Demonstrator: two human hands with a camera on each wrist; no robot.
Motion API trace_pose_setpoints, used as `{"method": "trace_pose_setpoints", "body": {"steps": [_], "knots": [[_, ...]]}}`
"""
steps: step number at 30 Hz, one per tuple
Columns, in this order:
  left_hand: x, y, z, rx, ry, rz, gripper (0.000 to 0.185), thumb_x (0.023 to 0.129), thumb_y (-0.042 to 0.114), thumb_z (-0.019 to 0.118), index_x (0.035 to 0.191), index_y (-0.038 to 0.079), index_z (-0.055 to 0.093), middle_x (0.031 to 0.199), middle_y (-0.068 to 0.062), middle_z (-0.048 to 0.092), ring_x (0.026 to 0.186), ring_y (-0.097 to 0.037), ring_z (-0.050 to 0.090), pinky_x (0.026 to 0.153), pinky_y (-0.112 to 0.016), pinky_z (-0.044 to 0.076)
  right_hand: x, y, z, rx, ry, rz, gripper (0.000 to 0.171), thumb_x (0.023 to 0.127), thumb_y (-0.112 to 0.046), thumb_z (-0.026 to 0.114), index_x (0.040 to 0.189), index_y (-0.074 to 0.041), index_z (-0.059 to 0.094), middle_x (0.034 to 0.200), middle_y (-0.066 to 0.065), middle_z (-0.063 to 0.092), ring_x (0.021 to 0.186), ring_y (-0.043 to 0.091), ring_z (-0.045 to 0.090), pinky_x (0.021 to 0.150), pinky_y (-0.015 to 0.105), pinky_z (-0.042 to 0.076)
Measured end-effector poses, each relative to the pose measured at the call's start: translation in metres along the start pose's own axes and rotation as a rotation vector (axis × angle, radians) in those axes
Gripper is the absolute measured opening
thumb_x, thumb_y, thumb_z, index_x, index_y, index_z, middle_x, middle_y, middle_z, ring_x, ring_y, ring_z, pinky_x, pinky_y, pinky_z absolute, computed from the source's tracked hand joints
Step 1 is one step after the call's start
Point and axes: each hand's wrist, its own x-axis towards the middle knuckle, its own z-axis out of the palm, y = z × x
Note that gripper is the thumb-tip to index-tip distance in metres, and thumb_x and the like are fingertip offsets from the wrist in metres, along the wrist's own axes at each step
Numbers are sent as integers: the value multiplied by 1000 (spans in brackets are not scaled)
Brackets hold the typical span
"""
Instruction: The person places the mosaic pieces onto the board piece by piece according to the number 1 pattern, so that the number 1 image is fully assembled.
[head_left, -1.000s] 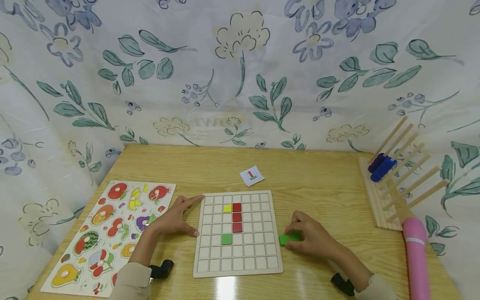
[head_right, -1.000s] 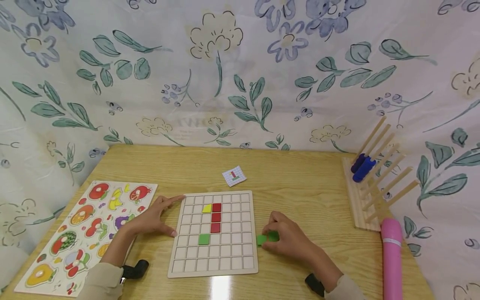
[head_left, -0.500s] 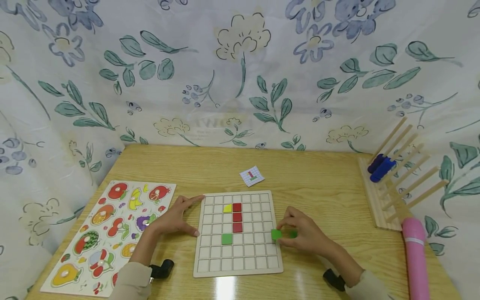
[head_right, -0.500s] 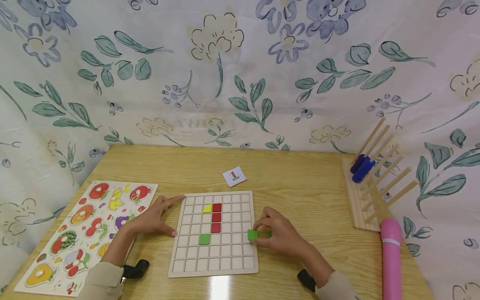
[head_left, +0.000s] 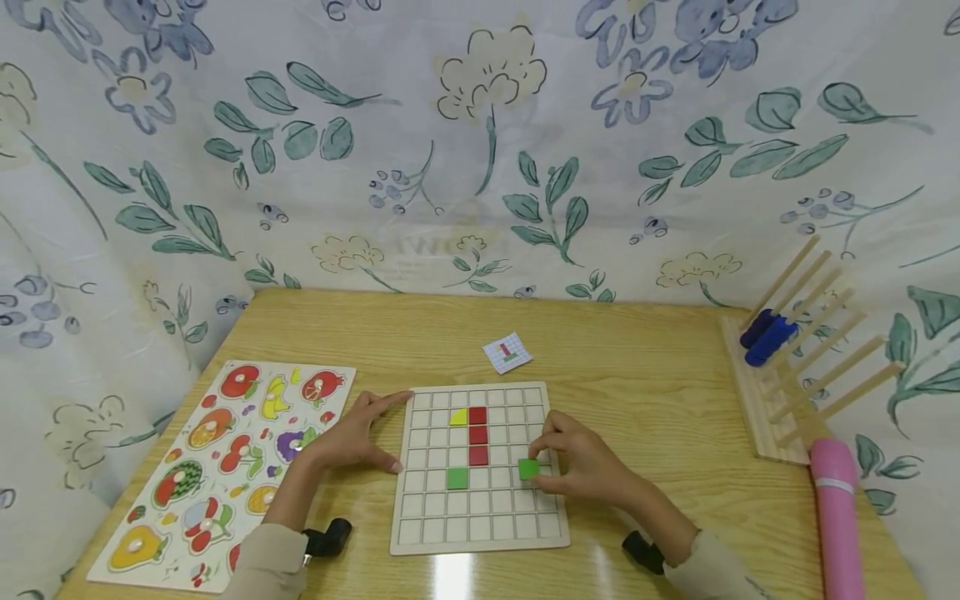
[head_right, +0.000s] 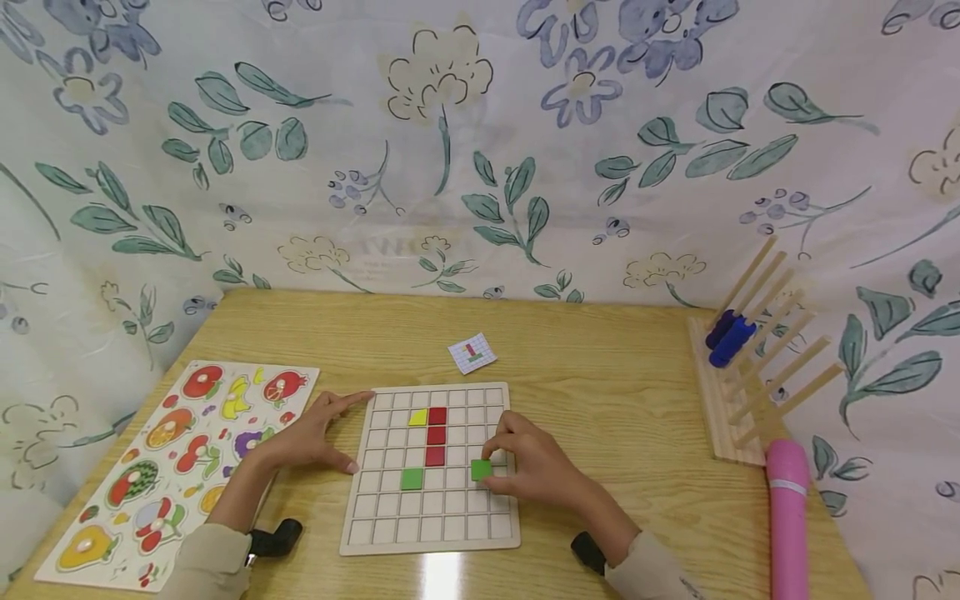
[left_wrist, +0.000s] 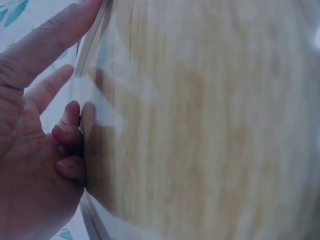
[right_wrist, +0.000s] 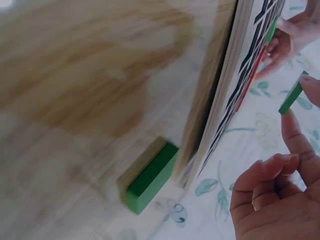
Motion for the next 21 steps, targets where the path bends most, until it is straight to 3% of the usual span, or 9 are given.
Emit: {"method": "trace_pose_setpoints", "body": {"steps": [14,21], "knots": [[2,-1,2,15,3,-14,109,63,32,94,155,20,36,109,-12,34,98,-25,36,89,-41,35,20,-6,16,21,-69,11,19,75,-18,86,90,-12,75,87,7,46,81,17,46,70,19,38],[1,0,2,22,7,-31,109,63,32,94,155,21,37,109,-11,35,98,-25,36,89,-41,35,30,-13,23,-1,-116,20,19,76,-21,86,89,-13,75,87,4,46,81,9,41,69,18,38]]}}
